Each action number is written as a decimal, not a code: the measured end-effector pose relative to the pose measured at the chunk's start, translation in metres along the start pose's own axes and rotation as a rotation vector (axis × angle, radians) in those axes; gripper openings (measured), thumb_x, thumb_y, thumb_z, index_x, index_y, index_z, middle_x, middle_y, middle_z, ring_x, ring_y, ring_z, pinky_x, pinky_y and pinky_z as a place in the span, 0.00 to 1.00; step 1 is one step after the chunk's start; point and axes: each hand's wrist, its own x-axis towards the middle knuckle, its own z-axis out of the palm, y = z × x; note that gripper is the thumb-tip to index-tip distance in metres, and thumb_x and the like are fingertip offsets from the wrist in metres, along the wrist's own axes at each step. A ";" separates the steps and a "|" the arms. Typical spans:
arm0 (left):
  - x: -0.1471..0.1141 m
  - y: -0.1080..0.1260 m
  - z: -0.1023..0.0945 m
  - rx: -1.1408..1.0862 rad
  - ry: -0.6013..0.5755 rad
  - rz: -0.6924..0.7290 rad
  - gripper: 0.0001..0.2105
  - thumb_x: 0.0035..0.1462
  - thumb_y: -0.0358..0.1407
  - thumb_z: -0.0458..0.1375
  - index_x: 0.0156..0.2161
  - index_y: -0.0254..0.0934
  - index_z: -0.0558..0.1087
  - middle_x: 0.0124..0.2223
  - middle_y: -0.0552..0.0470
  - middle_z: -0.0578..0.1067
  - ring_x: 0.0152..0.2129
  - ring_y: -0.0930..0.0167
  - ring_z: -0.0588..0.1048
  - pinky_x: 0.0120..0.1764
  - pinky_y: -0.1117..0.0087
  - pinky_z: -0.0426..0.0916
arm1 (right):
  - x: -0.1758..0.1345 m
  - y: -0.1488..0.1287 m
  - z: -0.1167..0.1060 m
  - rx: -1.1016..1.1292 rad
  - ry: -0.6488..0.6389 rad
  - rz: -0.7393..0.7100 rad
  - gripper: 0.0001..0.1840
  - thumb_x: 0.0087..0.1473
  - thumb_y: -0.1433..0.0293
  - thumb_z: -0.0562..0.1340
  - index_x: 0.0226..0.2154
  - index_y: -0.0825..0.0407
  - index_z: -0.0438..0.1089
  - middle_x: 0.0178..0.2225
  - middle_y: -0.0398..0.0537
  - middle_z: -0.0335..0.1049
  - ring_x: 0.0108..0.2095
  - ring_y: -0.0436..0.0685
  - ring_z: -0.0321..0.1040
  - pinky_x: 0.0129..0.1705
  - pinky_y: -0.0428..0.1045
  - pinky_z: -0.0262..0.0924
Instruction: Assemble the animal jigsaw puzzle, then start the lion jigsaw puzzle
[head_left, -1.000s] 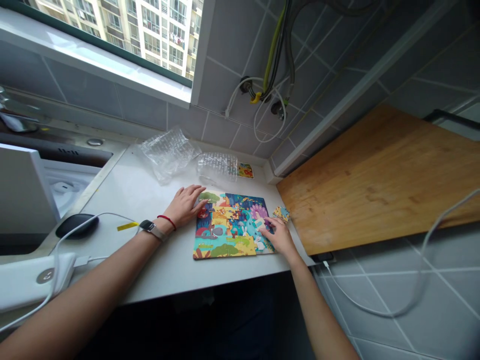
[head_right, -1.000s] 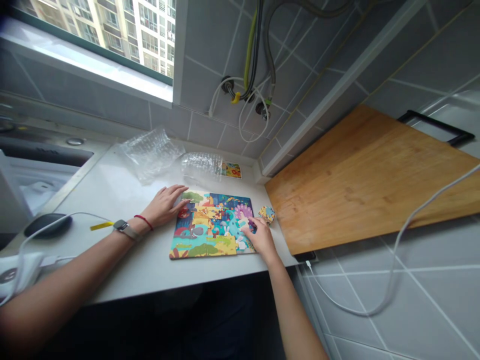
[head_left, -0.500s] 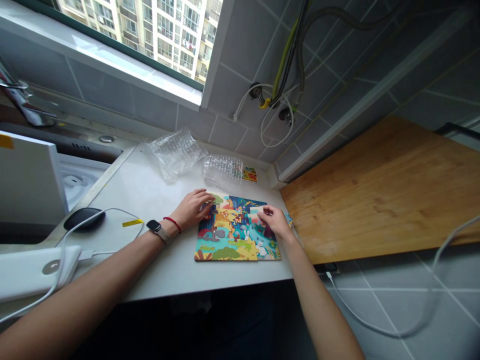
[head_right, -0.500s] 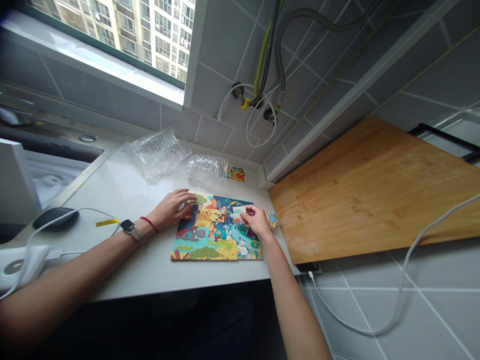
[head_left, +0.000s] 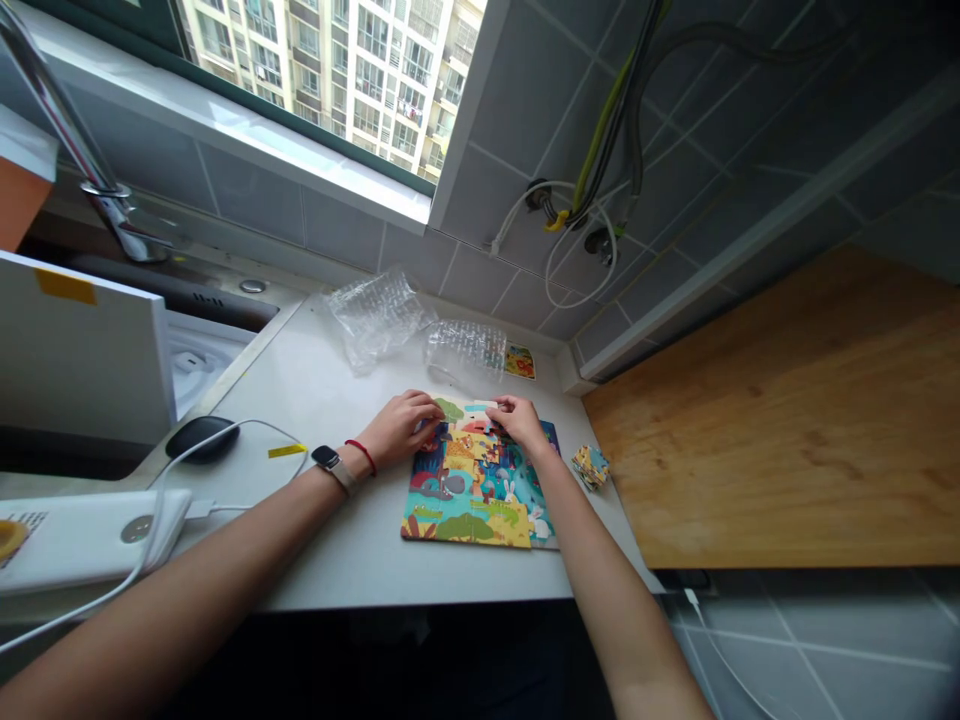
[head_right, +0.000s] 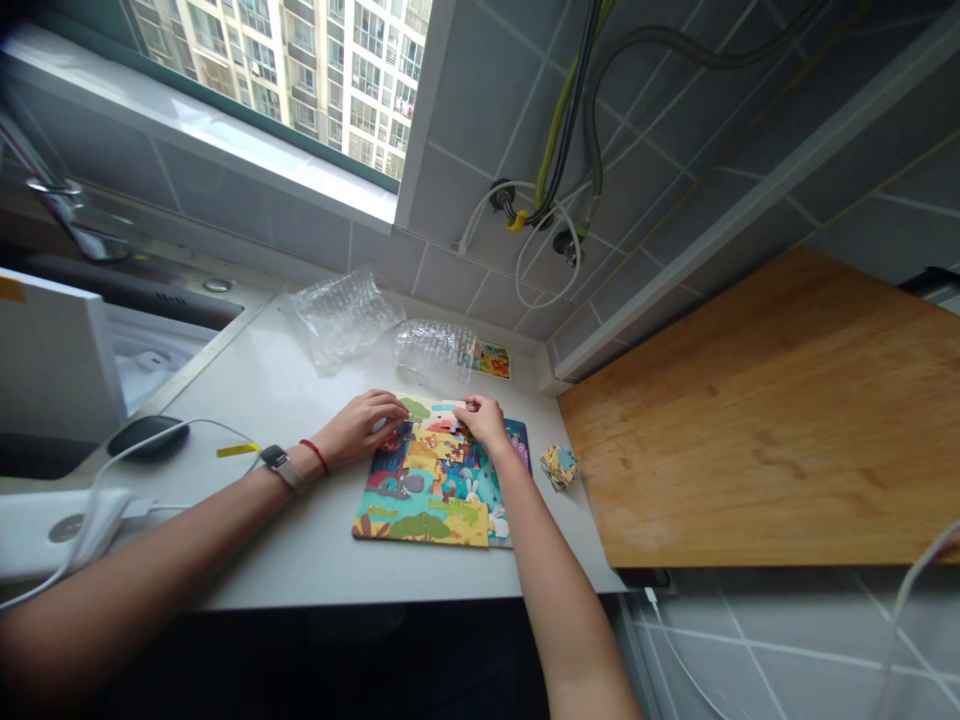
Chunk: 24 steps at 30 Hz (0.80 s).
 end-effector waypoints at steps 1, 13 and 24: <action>0.000 0.000 0.000 0.001 -0.003 0.000 0.13 0.68 0.36 0.52 0.44 0.39 0.80 0.46 0.45 0.81 0.46 0.61 0.76 0.53 0.56 0.71 | 0.002 0.001 -0.001 -0.024 0.003 0.004 0.18 0.42 0.64 0.72 0.38 0.54 0.78 0.27 0.43 0.74 0.29 0.54 0.72 0.34 0.47 0.67; 0.000 0.003 -0.003 0.003 -0.016 -0.002 0.12 0.68 0.36 0.53 0.43 0.40 0.80 0.46 0.45 0.81 0.45 0.61 0.75 0.53 0.56 0.71 | 0.008 -0.001 -0.004 -0.210 0.030 -0.012 0.16 0.39 0.66 0.74 0.34 0.53 0.77 0.29 0.43 0.75 0.30 0.54 0.71 0.35 0.48 0.65; 0.000 0.003 -0.003 -0.054 0.066 -0.053 0.14 0.69 0.37 0.52 0.43 0.39 0.80 0.46 0.44 0.81 0.46 0.61 0.75 0.52 0.57 0.71 | -0.033 -0.002 -0.040 -0.273 0.274 -0.170 0.19 0.58 0.53 0.59 0.33 0.51 0.76 0.35 0.52 0.79 0.36 0.60 0.75 0.42 0.51 0.68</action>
